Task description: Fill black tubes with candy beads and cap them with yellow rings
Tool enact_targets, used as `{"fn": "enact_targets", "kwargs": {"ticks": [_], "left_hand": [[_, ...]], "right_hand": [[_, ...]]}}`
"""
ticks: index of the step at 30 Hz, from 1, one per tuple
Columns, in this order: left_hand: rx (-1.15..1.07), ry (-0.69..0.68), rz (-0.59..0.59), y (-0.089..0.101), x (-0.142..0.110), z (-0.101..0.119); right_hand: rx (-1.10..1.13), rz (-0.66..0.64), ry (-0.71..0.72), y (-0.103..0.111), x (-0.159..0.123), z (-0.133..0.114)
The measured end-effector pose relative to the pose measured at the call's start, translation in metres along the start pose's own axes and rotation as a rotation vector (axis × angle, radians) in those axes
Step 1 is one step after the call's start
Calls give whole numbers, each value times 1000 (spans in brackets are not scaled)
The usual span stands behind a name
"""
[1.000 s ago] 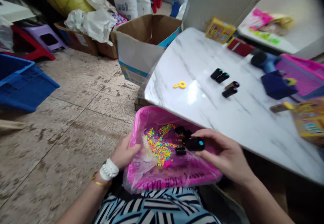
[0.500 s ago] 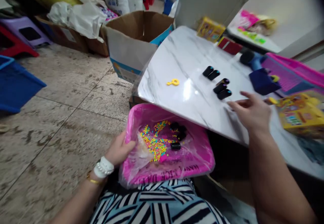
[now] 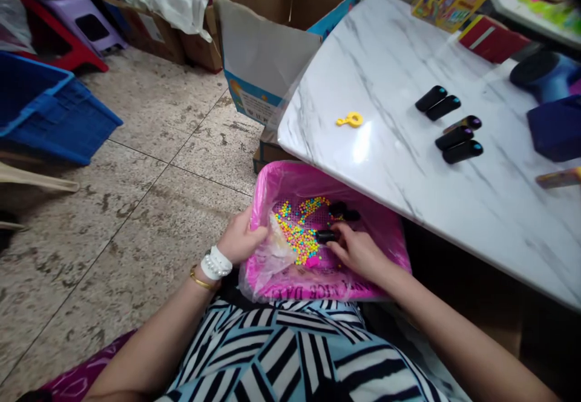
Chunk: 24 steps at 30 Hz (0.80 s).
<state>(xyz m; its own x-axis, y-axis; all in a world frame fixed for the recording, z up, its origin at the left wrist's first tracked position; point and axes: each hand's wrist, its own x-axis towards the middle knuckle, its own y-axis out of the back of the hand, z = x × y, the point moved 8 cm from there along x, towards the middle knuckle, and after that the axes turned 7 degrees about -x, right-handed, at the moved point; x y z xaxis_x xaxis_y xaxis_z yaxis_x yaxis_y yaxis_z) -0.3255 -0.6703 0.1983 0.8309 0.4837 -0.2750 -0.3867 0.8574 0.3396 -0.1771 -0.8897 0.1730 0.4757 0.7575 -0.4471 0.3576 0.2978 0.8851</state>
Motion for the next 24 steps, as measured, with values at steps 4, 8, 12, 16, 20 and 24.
{"fn": "enact_targets", "kwargs": {"ticks": [4,8,12,16,20,24], "left_hand": [[17,5,17,2,-1,-3],[29,-22,3,2,2,-4],[43,-12,-7,-1,2,-7],[171,-137,184,9,-14,16],[453,-387,306,6,-36,52],[550,-336,140,-9,-36,46]], "right_hand": [[-59,52,88,19,4,-3],[-65,68,441,28,1,-19],[-225,-83,548,10,-4,-32],[-143,58,337,26,3,-35],[-87,37,-142,31,25,-18],[-233,72,-169,36,43,-31]]}}
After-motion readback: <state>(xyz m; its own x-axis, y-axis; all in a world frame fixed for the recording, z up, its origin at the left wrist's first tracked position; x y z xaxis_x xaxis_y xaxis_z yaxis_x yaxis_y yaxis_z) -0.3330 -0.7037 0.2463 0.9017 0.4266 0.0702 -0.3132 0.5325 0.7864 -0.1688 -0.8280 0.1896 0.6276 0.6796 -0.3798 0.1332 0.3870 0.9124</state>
